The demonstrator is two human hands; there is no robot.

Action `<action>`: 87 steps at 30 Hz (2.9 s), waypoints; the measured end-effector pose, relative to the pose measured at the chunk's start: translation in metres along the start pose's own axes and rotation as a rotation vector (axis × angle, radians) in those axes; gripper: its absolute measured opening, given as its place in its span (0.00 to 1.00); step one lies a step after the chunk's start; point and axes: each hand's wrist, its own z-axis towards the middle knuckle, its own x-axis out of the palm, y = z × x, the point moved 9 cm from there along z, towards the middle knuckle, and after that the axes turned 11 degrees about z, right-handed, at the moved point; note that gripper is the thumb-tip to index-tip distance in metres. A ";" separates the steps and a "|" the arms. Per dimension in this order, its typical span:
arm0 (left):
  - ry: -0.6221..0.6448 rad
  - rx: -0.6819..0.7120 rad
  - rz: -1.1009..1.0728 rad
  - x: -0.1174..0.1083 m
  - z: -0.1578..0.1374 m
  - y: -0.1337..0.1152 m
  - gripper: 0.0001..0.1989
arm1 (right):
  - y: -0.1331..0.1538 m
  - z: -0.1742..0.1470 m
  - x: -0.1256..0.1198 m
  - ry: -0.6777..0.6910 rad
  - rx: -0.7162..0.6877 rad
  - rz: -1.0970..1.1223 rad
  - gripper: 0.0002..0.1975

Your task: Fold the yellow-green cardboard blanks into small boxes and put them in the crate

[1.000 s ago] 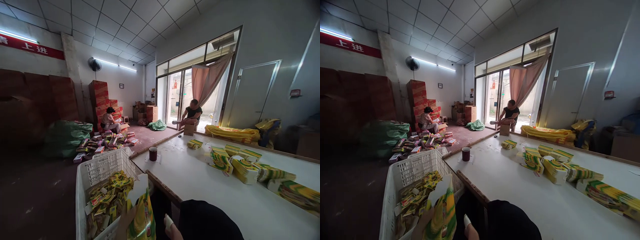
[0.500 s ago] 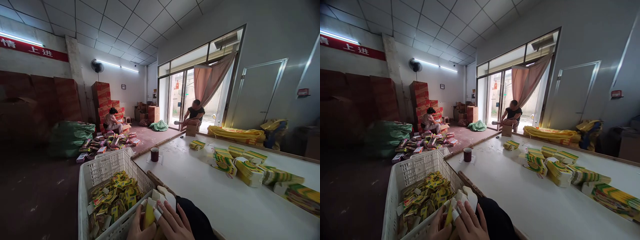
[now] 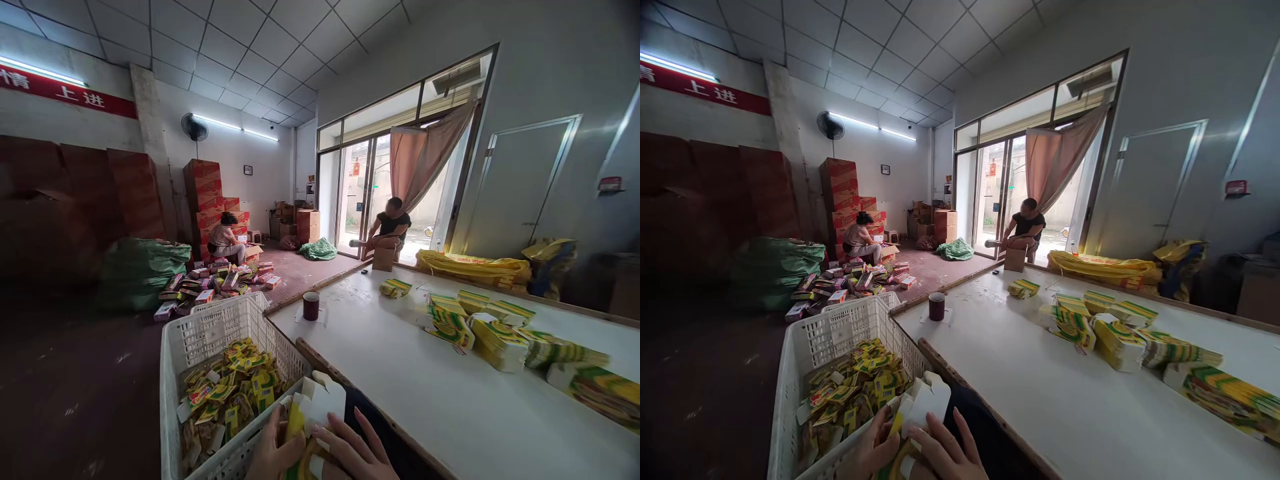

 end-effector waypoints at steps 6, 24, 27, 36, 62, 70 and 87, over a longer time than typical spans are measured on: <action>0.025 0.081 0.067 0.009 -0.013 -0.013 0.45 | -0.008 0.010 0.001 -0.043 0.117 0.109 0.07; 0.055 0.043 0.094 0.021 -0.020 0.001 0.49 | -0.044 -0.024 0.030 0.289 0.588 0.545 0.22; 0.052 0.008 0.087 0.026 -0.020 0.003 0.48 | -0.042 -0.025 0.023 0.289 0.564 0.621 0.23; 0.067 -0.020 0.164 0.016 0.008 0.040 0.52 | -0.011 -0.014 0.010 0.194 0.094 0.312 0.05; 0.222 -0.035 0.221 0.027 0.007 0.065 0.47 | -0.046 -0.043 0.057 0.392 0.351 0.561 0.26; 0.139 -0.064 0.038 0.019 0.010 0.066 0.49 | -0.013 -0.024 0.014 0.387 0.052 0.476 0.10; -0.050 -0.119 -0.378 0.034 -0.030 -0.011 0.35 | -0.044 -0.084 0.017 0.051 0.857 0.848 0.09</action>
